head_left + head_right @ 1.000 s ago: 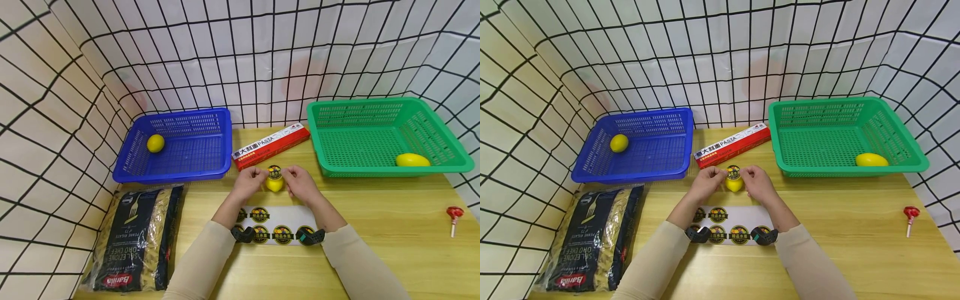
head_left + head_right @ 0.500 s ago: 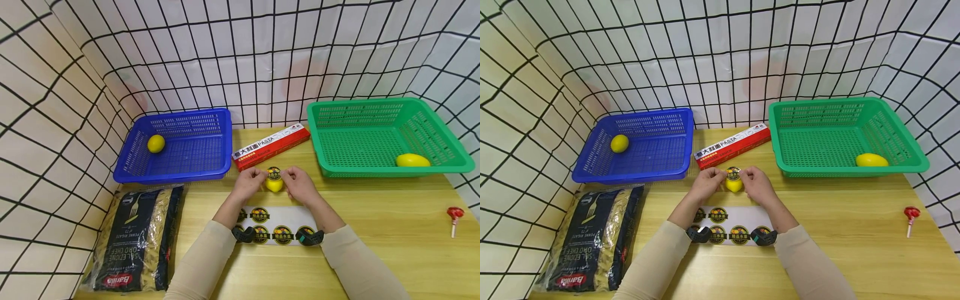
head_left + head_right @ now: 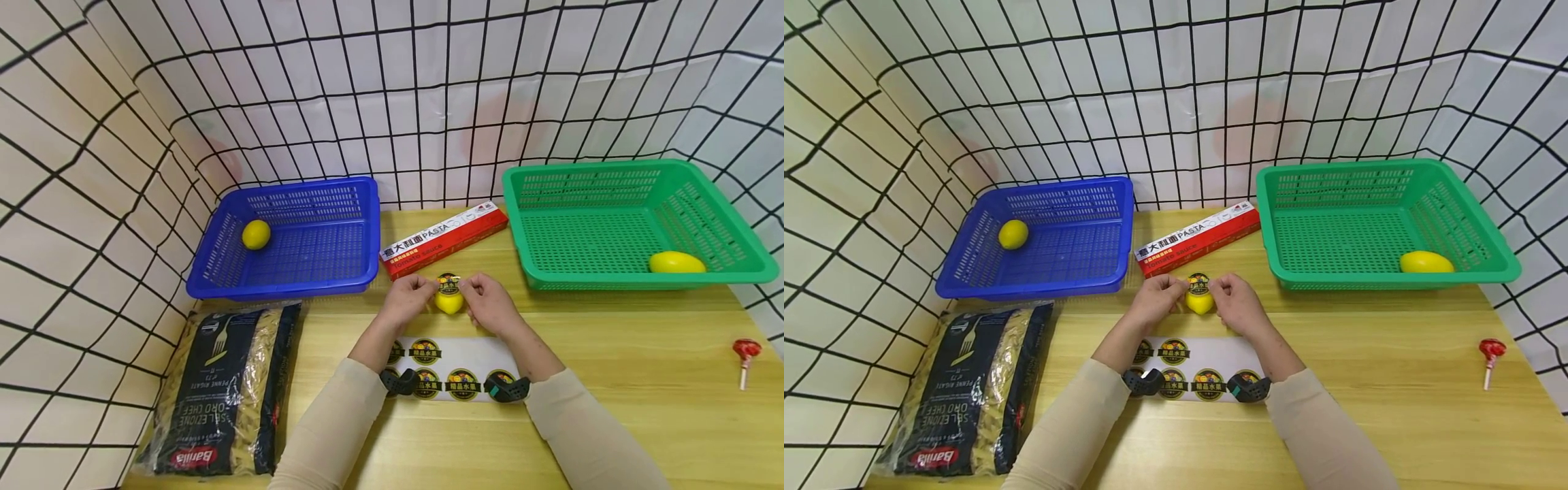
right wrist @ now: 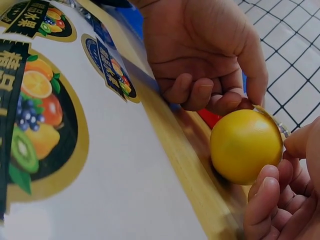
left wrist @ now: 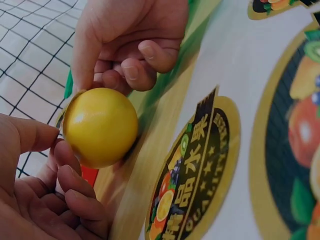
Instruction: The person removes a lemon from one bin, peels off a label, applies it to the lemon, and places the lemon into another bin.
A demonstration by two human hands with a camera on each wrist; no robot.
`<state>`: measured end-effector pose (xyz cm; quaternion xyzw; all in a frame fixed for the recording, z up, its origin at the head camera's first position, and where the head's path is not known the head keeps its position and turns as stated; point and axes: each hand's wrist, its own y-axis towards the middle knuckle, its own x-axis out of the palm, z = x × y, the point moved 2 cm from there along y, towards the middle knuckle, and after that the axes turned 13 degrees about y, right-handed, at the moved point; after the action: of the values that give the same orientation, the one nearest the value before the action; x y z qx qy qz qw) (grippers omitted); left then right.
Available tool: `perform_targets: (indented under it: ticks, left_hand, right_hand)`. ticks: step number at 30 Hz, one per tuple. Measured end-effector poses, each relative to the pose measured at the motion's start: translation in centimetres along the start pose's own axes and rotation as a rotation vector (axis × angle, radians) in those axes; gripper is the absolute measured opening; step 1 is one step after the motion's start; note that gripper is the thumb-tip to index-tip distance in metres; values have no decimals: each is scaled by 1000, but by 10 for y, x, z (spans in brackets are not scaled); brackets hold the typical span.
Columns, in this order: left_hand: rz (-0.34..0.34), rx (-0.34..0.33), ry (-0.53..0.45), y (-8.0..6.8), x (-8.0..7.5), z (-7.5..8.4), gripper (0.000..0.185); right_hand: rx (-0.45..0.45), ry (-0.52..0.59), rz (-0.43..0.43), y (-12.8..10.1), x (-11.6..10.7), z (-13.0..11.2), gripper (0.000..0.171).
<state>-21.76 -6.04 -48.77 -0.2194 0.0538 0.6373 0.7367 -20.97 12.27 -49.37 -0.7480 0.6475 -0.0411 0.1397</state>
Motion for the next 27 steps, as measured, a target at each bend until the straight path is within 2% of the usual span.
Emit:
perform_targets:
  ticks: [9, 13, 21, 27]
  left_hand:
    - [-27, -104, 1, 2, -1, 3, 23]
    - [-39, -127, 21, 2, -1, 4, 23]
    - [-7, -88, 30, 1, 0, 3, 20]
    - [39, -57, -13, -1, 1, 1, 18]
  right_hand:
    - [43, 67, 11, 2, 1, -2, 31]
    - [66, 101, 8, 3, 1, -5, 32]
    - [63, 121, 17, 4, 2, -2, 29]
    - [69, 155, 24, 3, 2, 2, 33]
